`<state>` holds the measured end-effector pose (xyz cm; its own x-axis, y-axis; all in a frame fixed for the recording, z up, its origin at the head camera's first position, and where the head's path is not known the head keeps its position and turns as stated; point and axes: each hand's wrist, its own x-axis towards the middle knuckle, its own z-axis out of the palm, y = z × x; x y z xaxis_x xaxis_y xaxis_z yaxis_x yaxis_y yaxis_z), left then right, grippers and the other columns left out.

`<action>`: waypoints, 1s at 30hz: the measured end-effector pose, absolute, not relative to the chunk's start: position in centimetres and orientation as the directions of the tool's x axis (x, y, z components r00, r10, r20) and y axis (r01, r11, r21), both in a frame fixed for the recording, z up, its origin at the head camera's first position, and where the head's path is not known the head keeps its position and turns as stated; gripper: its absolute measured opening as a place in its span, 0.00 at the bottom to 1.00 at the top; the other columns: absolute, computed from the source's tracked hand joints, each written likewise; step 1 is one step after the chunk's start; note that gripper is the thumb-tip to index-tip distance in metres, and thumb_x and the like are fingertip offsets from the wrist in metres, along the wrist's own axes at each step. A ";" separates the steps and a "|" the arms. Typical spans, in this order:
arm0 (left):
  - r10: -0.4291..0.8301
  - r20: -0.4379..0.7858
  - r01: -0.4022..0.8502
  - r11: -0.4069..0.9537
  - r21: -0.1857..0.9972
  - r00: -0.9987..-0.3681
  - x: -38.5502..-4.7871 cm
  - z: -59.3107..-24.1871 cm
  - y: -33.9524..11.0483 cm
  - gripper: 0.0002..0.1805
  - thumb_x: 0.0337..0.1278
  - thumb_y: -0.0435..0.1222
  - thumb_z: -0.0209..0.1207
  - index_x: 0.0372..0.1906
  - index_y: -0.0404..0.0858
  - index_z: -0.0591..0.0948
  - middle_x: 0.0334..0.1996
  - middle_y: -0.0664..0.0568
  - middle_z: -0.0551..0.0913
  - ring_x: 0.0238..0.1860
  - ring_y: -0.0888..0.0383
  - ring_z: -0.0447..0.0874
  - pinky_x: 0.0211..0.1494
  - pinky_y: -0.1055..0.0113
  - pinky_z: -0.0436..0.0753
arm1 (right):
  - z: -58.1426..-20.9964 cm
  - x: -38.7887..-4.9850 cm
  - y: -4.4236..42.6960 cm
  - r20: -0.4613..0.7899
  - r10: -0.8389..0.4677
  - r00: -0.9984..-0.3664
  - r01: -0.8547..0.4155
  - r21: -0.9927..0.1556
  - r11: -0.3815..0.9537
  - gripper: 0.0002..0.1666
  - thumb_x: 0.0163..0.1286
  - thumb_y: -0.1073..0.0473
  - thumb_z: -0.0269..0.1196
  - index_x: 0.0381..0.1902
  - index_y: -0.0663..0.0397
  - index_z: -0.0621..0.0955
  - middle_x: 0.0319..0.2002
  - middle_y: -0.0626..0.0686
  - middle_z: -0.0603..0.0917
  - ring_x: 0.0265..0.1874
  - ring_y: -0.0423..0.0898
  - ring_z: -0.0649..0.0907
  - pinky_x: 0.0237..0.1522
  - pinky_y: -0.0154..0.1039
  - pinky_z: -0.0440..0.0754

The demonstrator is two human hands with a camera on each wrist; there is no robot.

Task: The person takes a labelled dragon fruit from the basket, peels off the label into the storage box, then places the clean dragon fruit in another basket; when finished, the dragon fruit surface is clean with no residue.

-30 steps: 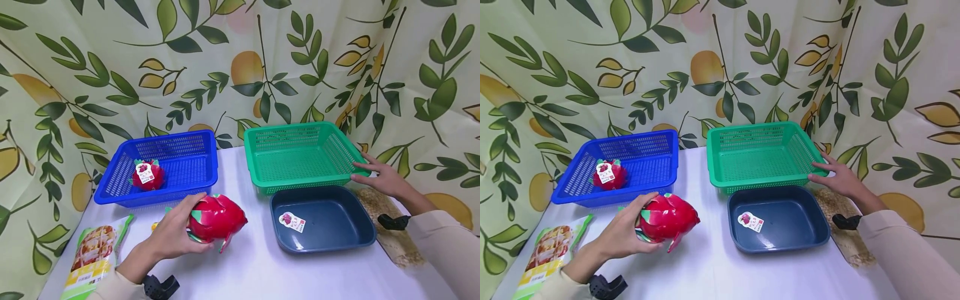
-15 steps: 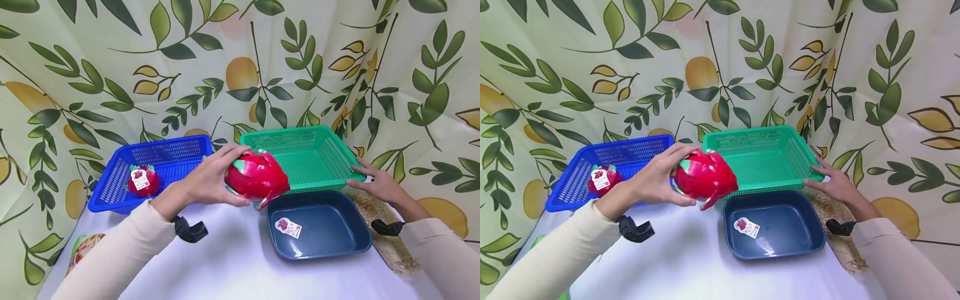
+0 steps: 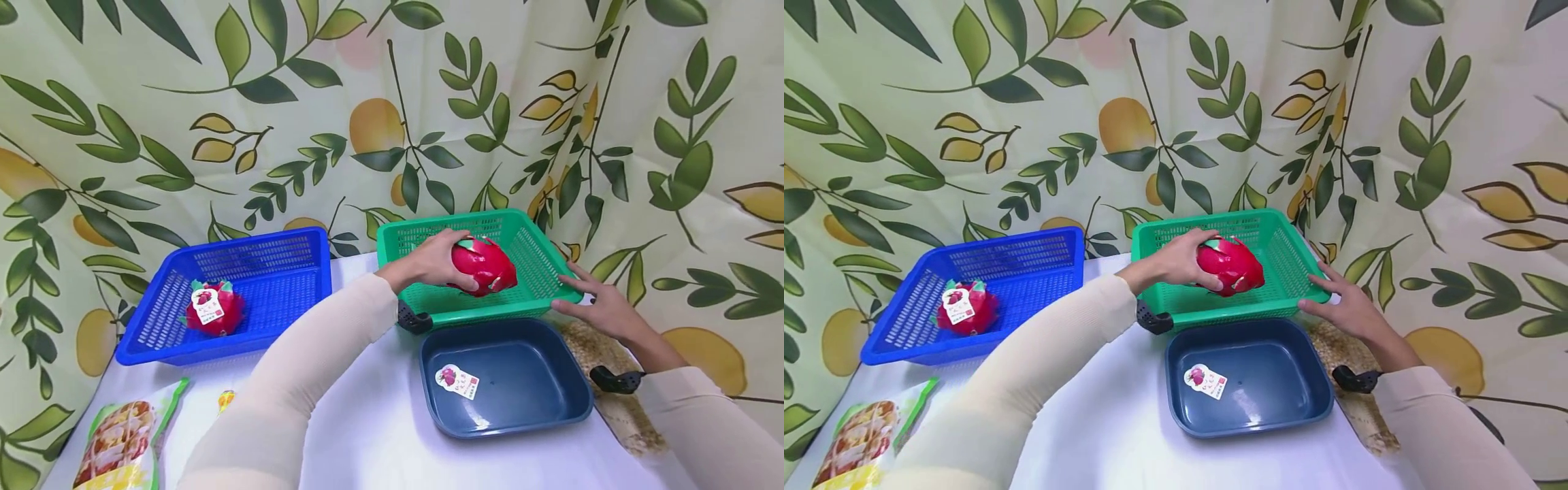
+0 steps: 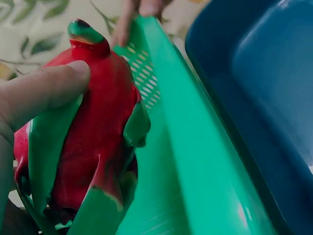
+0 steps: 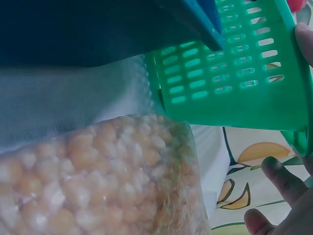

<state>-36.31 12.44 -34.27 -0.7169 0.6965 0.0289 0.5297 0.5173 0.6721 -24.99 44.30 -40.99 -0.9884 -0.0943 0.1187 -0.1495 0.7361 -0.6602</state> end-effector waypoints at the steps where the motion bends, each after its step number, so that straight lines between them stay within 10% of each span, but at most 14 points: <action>1: 0.696 0.008 0.518 0.527 0.674 -0.718 -36.6 -34.9 13.3 0.53 0.36 0.44 0.77 0.72 0.43 0.62 0.58 0.50 0.69 0.56 0.53 0.68 0.37 0.70 0.81 | -41.0 -24.9 44.3 0.119 -0.093 -0.988 -0.149 -0.663 0.733 0.43 0.64 0.50 0.68 0.67 0.70 0.66 0.73 0.66 0.52 0.66 0.75 0.53 0.54 0.73 0.60; 30: 0.772 -0.135 0.475 0.508 0.718 -0.622 -37.6 -39.0 21.2 0.57 0.46 0.42 0.72 0.77 0.44 0.49 0.70 0.46 0.58 0.67 0.50 0.57 0.53 0.62 0.77 | -41.1 -24.5 44.3 0.091 -0.054 -0.994 -0.102 -0.663 0.742 0.45 0.64 0.44 0.65 0.69 0.66 0.65 0.74 0.62 0.51 0.68 0.72 0.53 0.57 0.73 0.59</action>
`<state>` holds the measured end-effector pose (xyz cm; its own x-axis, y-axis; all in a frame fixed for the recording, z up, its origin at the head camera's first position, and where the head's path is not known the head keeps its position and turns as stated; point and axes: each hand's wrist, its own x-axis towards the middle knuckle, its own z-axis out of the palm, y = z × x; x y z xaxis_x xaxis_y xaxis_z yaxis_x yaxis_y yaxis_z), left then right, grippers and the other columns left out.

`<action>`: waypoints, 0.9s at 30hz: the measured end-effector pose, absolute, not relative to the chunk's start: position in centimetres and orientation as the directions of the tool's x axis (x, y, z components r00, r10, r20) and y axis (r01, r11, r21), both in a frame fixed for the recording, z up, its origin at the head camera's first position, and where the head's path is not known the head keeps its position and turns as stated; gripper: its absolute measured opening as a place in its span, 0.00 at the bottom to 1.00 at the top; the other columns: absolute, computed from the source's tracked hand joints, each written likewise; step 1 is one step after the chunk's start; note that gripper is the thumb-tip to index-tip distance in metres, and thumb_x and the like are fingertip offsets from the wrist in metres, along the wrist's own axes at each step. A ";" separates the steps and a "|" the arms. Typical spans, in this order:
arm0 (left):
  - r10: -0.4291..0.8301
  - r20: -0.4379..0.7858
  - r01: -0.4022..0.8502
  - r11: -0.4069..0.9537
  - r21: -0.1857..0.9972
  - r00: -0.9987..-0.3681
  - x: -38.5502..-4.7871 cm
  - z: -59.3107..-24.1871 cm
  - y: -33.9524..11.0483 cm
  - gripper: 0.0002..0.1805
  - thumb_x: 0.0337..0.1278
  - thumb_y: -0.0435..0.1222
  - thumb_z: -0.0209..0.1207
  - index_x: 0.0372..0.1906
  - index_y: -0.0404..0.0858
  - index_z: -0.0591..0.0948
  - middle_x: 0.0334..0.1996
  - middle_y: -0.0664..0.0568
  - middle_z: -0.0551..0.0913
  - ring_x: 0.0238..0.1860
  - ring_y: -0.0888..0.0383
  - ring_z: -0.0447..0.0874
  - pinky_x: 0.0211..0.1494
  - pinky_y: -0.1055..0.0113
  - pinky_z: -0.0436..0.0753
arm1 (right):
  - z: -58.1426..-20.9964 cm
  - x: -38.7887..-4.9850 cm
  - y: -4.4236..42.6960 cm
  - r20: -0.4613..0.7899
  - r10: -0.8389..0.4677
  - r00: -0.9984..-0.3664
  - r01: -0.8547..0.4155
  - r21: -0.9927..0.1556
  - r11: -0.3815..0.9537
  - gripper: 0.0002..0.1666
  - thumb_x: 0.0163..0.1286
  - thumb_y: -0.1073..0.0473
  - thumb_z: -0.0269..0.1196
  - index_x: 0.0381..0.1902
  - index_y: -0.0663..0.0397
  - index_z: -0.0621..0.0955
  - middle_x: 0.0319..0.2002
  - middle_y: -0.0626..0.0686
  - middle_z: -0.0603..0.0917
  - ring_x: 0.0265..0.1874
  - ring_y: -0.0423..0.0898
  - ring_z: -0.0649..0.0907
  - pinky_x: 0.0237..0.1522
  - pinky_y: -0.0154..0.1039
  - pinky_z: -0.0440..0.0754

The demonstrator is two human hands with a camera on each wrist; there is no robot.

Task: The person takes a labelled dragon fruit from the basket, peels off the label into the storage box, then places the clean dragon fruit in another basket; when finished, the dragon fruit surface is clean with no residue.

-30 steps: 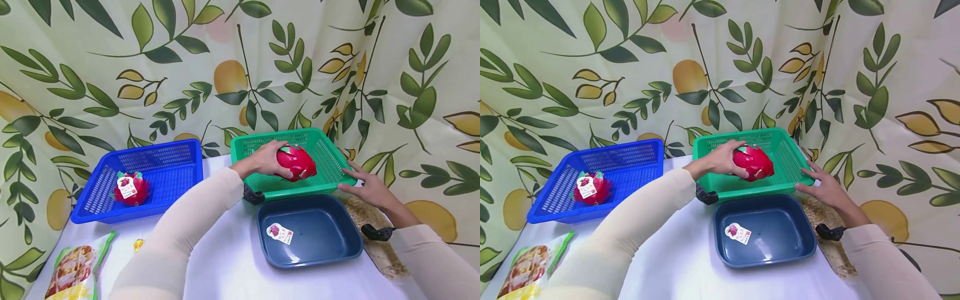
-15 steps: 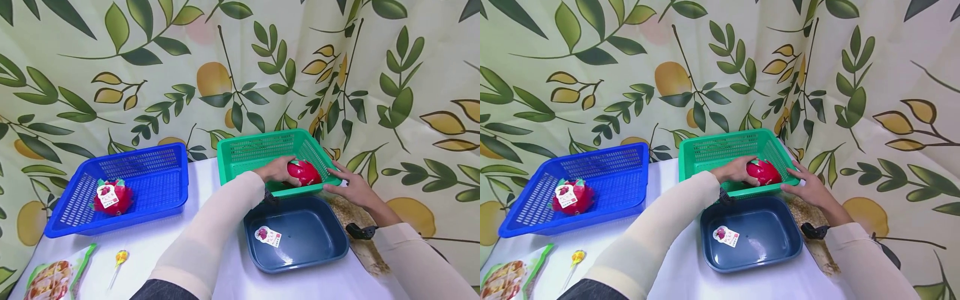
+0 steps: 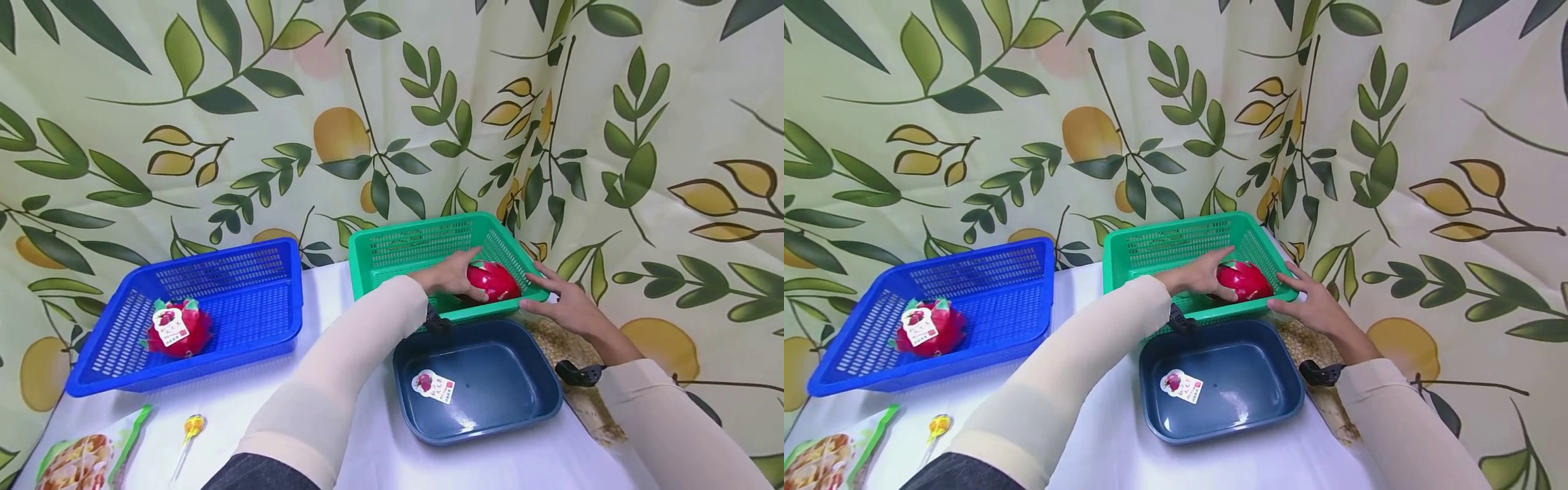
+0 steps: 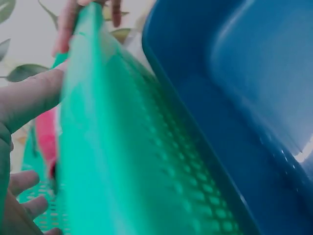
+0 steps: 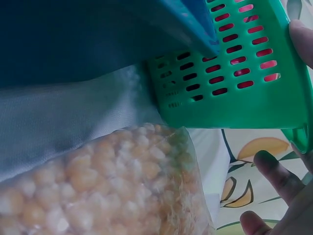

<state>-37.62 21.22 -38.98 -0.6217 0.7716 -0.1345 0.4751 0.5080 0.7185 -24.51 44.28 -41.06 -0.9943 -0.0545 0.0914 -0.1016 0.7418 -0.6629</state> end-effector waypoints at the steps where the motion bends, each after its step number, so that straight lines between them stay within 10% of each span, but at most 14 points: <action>1: 0.769 -0.123 0.490 0.512 0.706 -0.627 -37.6 -38.7 20.7 0.57 0.45 0.43 0.72 0.77 0.45 0.49 0.71 0.46 0.57 0.68 0.50 0.55 0.54 0.60 0.76 | -41.1 -24.5 44.1 0.089 -0.056 -0.994 -0.101 -0.664 0.741 0.46 0.64 0.44 0.65 0.69 0.66 0.65 0.74 0.62 0.51 0.68 0.72 0.53 0.57 0.73 0.58; 8: 0.758 -0.024 0.528 0.476 0.703 -0.651 -37.2 -36.2 16.2 0.57 0.46 0.47 0.72 0.77 0.48 0.48 0.75 0.52 0.52 0.73 0.55 0.47 0.69 0.56 0.60 | -41.1 -24.5 43.8 0.080 -0.069 -0.994 -0.105 -0.666 0.738 0.46 0.64 0.45 0.66 0.70 0.66 0.64 0.74 0.62 0.50 0.68 0.73 0.51 0.56 0.75 0.57; 27: 0.577 0.267 0.584 0.479 0.655 -0.772 -31.1 -29.6 -0.9 0.54 0.45 0.50 0.72 0.76 0.54 0.53 0.75 0.56 0.48 0.73 0.54 0.46 0.68 0.42 0.56 | -41.1 -25.0 44.2 0.050 -0.087 -0.995 -0.098 -0.660 0.745 0.46 0.66 0.45 0.64 0.71 0.66 0.61 0.75 0.63 0.46 0.67 0.76 0.47 0.52 0.78 0.55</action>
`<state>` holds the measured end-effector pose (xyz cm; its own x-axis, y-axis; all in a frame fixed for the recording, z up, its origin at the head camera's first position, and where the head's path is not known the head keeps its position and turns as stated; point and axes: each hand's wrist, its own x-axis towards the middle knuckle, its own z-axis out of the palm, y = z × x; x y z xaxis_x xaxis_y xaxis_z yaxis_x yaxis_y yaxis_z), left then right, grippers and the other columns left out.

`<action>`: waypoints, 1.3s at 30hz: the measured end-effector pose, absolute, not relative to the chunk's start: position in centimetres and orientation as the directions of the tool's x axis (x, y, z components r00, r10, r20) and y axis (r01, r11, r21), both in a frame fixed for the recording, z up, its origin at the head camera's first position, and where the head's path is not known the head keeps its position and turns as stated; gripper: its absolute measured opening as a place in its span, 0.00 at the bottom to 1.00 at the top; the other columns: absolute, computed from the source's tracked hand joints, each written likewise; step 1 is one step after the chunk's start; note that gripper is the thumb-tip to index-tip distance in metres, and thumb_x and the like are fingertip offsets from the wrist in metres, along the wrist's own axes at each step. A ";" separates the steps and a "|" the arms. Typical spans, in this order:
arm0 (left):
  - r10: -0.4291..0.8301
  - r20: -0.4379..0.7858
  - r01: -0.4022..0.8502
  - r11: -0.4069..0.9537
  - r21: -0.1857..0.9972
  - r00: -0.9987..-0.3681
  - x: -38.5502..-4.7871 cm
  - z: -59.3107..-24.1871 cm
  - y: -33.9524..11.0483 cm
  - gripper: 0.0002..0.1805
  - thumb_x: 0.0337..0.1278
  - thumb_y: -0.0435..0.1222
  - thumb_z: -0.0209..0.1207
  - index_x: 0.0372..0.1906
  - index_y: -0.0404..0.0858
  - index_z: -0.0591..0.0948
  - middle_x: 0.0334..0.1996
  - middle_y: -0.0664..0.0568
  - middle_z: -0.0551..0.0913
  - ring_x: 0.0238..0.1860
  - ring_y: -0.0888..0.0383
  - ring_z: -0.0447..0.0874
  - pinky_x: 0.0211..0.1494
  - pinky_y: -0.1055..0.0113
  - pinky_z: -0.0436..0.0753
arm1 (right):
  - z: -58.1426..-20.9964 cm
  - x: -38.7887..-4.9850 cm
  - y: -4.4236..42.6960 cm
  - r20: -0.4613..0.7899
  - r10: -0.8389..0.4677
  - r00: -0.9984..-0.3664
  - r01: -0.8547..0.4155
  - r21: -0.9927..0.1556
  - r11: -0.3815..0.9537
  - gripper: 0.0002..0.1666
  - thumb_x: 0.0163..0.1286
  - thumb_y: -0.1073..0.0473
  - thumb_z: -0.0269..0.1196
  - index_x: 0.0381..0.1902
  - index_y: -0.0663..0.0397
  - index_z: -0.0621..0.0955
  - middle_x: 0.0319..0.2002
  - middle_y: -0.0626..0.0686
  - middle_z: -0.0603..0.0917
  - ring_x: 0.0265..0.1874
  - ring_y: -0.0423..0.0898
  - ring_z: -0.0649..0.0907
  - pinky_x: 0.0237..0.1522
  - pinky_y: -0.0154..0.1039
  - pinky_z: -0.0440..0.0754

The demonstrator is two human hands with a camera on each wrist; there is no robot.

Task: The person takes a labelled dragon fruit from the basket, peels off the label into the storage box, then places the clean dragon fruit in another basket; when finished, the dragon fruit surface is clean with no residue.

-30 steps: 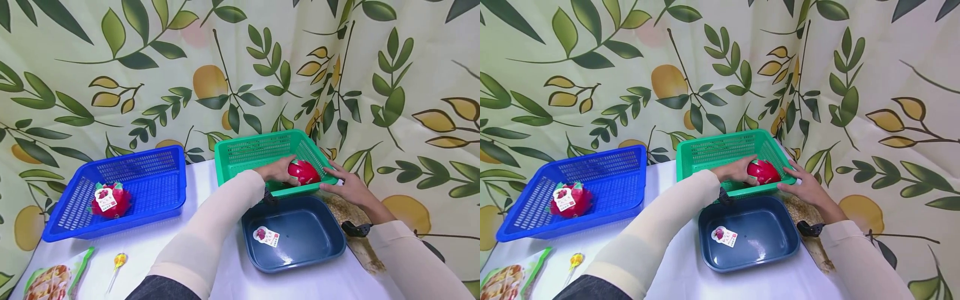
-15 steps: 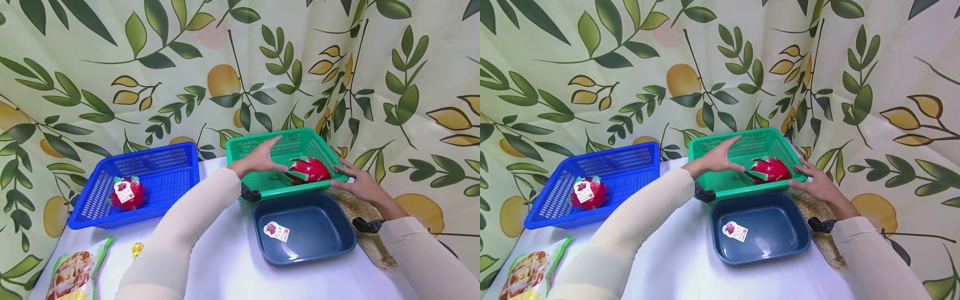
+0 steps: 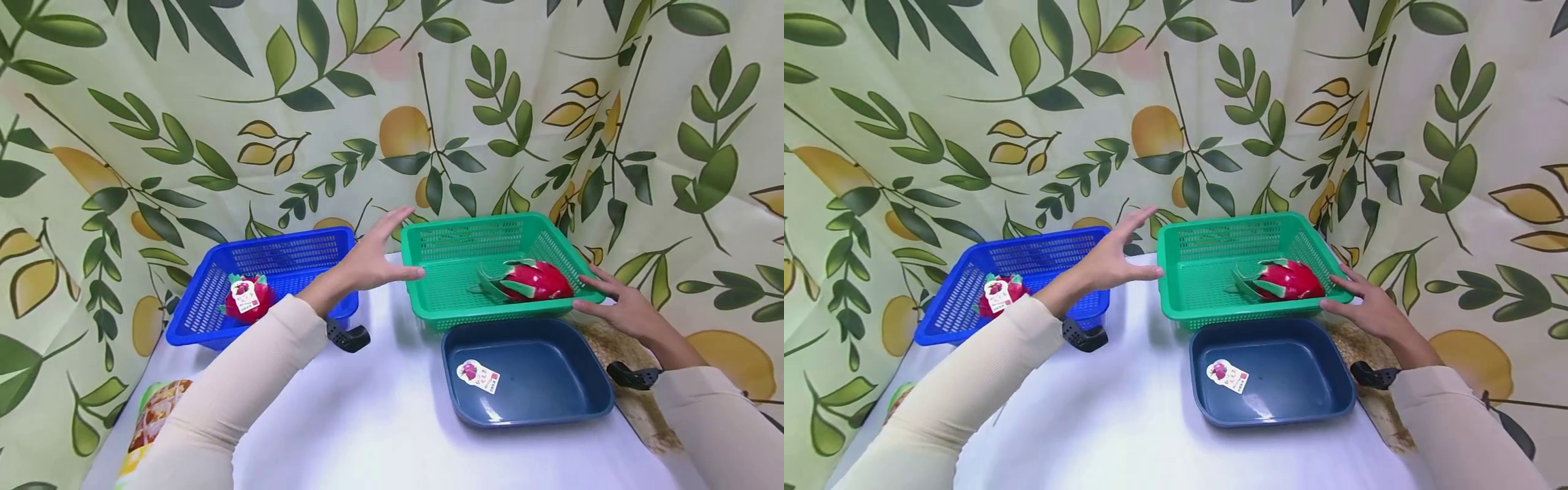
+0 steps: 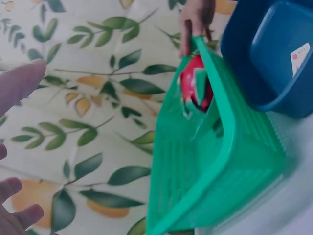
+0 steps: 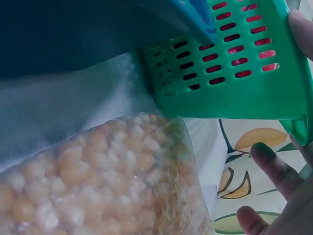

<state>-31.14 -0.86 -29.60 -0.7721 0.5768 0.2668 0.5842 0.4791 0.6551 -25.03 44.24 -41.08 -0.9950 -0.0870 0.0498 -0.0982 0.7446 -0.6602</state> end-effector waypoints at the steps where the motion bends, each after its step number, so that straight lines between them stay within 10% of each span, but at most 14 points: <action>1: 0.553 0.285 0.579 0.481 0.659 -0.783 -30.6 -29.7 -1.8 0.54 0.45 0.50 0.72 0.76 0.54 0.54 0.75 0.56 0.48 0.73 0.54 0.46 0.67 0.41 0.56 | -41.1 -25.0 44.3 0.046 -0.088 -0.995 -0.096 -0.659 0.746 0.46 0.66 0.45 0.64 0.71 0.65 0.61 0.75 0.62 0.45 0.67 0.75 0.46 0.52 0.78 0.54; 25: 0.050 0.446 0.372 0.639 0.674 -0.894 -22.9 -33.2 -19.6 0.33 0.56 0.43 0.66 0.68 0.42 0.72 0.76 0.59 0.44 0.73 0.45 0.45 0.59 0.30 0.61 | -40.9 -25.5 44.8 0.022 -0.124 -0.992 -0.114 -0.573 0.812 0.44 0.69 0.44 0.60 0.70 0.68 0.60 0.73 0.69 0.44 0.65 0.79 0.45 0.44 0.80 0.57; 39: -0.241 0.383 0.142 0.654 0.743 -0.892 -23.1 -37.7 -26.9 0.30 0.62 0.47 0.60 0.65 0.36 0.74 0.76 0.51 0.49 0.74 0.41 0.35 0.62 0.27 0.38 | -40.9 -25.3 44.4 0.024 -0.112 -0.993 -0.105 -0.585 0.804 0.45 0.69 0.45 0.60 0.70 0.69 0.59 0.73 0.71 0.43 0.64 0.81 0.45 0.43 0.80 0.59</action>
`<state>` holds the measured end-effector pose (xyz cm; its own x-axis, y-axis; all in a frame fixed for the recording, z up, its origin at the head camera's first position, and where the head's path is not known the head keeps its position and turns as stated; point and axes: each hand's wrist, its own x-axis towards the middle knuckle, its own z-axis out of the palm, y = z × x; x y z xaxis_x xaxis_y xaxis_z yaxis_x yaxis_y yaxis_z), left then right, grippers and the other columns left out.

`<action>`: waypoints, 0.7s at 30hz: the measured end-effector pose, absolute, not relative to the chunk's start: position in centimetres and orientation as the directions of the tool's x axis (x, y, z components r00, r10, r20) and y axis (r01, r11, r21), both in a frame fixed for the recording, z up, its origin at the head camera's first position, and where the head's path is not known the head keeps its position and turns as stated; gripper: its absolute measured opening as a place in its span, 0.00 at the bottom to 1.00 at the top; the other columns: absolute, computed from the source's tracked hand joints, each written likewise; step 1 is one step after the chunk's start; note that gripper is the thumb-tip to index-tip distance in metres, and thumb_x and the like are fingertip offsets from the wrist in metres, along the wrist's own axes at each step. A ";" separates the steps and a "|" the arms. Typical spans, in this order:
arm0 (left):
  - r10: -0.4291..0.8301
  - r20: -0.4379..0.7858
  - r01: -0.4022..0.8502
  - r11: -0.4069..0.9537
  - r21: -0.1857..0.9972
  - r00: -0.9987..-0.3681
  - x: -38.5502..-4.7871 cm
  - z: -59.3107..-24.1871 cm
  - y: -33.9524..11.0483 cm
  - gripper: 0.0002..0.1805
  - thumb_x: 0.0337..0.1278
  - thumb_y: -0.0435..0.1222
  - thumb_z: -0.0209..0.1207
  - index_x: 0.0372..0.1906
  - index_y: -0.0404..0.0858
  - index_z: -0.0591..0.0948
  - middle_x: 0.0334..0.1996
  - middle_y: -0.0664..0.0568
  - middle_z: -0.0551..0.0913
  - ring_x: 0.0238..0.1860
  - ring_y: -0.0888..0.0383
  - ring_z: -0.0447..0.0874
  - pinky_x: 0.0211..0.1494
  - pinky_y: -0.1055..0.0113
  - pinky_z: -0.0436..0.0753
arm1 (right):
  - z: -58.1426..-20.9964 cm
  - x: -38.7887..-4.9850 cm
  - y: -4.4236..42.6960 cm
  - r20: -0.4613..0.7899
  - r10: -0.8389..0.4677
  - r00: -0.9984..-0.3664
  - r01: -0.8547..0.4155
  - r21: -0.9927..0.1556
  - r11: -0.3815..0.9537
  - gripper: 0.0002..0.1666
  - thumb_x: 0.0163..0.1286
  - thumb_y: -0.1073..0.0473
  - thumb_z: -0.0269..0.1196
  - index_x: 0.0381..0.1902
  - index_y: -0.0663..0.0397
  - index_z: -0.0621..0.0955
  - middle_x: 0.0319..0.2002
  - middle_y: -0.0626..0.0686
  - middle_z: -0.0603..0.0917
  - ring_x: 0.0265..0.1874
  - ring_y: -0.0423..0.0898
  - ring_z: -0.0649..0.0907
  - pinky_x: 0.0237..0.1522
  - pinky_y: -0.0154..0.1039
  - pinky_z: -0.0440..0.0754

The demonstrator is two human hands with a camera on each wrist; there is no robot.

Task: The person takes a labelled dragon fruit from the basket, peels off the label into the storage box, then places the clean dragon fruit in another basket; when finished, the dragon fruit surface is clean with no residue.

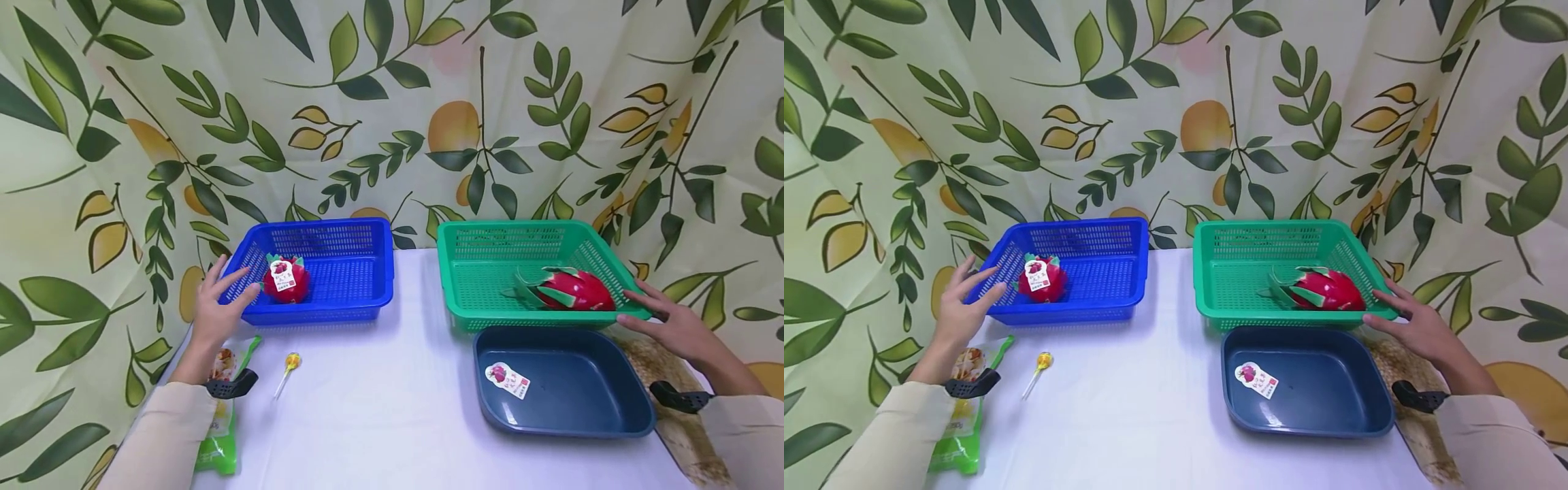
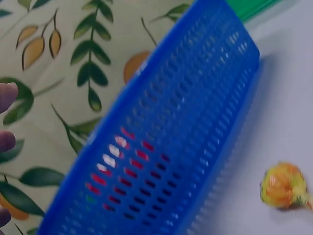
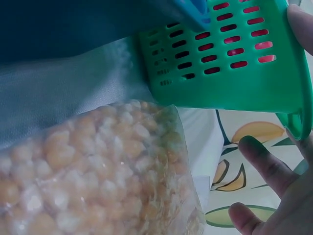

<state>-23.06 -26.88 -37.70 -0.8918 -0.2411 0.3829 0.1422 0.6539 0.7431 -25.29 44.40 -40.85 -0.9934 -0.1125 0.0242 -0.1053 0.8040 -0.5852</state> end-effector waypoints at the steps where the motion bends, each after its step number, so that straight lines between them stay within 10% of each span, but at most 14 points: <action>1: -0.265 0.361 0.112 0.648 0.753 -0.894 -23.2 -38.1 -27.3 0.30 0.63 0.48 0.59 0.65 0.36 0.74 0.76 0.52 0.49 0.74 0.41 0.34 0.62 0.27 0.37 | -40.8 -25.3 44.4 0.025 -0.112 -0.993 -0.105 -0.592 0.799 0.45 0.69 0.46 0.61 0.70 0.69 0.59 0.73 0.71 0.43 0.64 0.81 0.45 0.43 0.80 0.59; 21: -0.412 0.243 -0.097 0.651 0.753 -0.878 -24.3 -43.2 -30.5 0.32 0.65 0.49 0.57 0.66 0.31 0.71 0.76 0.50 0.49 0.73 0.39 0.41 0.67 0.34 0.48 | -34.6 -25.0 41.9 0.075 -0.085 -0.994 -0.111 -0.500 0.859 0.44 0.70 0.44 0.57 0.71 0.68 0.56 0.73 0.70 0.40 0.66 0.78 0.40 0.48 0.82 0.50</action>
